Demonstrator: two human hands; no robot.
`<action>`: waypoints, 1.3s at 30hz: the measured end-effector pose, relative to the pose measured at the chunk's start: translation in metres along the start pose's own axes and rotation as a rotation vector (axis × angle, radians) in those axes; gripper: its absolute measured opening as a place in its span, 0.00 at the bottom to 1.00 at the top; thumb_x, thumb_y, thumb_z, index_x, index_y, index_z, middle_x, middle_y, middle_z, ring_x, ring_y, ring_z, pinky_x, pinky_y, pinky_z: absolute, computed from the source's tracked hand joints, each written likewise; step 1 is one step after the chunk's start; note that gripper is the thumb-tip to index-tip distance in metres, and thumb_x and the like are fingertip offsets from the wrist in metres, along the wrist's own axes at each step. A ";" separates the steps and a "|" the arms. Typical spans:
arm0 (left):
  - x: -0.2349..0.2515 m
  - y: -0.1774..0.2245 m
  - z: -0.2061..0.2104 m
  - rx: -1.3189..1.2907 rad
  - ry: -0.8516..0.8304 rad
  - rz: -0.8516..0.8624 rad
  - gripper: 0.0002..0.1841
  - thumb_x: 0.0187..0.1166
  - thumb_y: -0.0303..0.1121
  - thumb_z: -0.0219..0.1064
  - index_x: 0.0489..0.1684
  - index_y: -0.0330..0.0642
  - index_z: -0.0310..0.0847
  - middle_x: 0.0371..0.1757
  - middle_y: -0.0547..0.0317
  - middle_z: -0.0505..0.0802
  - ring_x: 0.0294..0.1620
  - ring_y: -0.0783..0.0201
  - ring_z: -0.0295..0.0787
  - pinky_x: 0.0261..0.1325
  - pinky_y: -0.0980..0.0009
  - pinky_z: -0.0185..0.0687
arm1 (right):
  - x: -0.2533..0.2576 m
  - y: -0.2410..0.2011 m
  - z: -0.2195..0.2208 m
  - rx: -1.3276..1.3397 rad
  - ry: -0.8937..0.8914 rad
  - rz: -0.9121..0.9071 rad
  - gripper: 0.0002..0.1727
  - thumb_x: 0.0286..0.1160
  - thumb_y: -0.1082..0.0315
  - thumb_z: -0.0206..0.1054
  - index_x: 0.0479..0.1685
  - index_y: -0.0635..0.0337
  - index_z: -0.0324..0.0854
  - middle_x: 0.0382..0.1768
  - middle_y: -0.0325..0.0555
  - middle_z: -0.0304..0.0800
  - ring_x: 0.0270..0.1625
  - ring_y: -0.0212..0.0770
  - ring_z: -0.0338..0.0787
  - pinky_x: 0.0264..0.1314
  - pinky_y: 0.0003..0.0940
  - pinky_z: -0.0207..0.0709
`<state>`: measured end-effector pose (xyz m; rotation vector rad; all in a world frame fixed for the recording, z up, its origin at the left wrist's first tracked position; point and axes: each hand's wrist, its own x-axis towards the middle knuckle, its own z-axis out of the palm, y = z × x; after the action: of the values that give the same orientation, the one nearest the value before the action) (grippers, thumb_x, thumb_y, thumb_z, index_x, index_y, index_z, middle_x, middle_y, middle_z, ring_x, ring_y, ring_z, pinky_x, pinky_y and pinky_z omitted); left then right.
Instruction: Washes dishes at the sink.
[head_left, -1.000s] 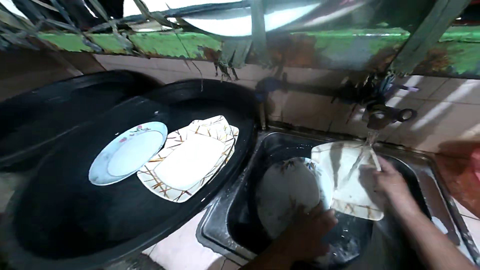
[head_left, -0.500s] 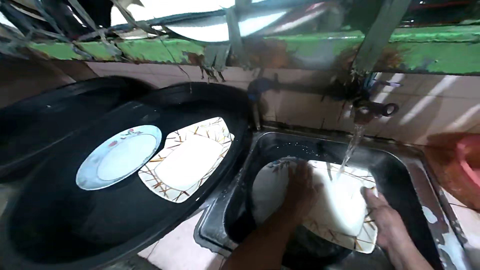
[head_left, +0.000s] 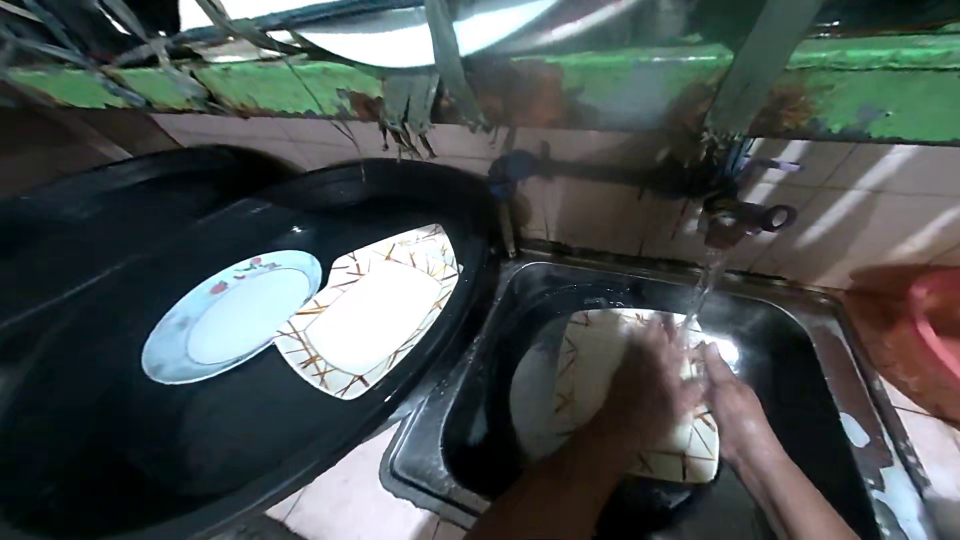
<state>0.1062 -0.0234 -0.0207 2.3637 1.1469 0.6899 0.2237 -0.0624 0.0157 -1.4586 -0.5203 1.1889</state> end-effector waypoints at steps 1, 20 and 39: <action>-0.009 0.009 0.005 -0.059 -0.039 0.108 0.30 0.87 0.49 0.57 0.82 0.38 0.74 0.87 0.47 0.73 0.93 0.51 0.56 0.94 0.47 0.42 | 0.005 0.000 0.001 0.036 -0.001 -0.013 0.27 0.96 0.49 0.42 0.63 0.59 0.81 0.41 0.44 0.93 0.42 0.34 0.93 0.46 0.35 0.89; -0.016 0.004 -0.075 -1.232 0.168 -0.730 0.26 0.92 0.51 0.52 0.77 0.43 0.73 0.59 0.50 0.90 0.55 0.62 0.89 0.60 0.60 0.87 | 0.009 -0.101 0.064 0.232 -0.391 0.190 0.19 0.89 0.76 0.47 0.74 0.60 0.70 0.57 0.50 0.88 0.54 0.42 0.93 0.60 0.37 0.87; -0.061 -0.041 -0.275 0.575 0.318 -0.343 0.19 0.90 0.36 0.58 0.75 0.45 0.81 0.71 0.48 0.89 0.68 0.43 0.89 0.66 0.38 0.82 | 0.023 0.083 -0.001 -0.701 -0.080 0.346 0.22 0.87 0.71 0.59 0.78 0.65 0.72 0.64 0.66 0.83 0.58 0.57 0.87 0.60 0.56 0.80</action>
<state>-0.1143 -0.0069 0.1576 2.4394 2.0652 0.6964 0.2094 -0.0668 -0.0694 -2.1676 -0.8152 1.4144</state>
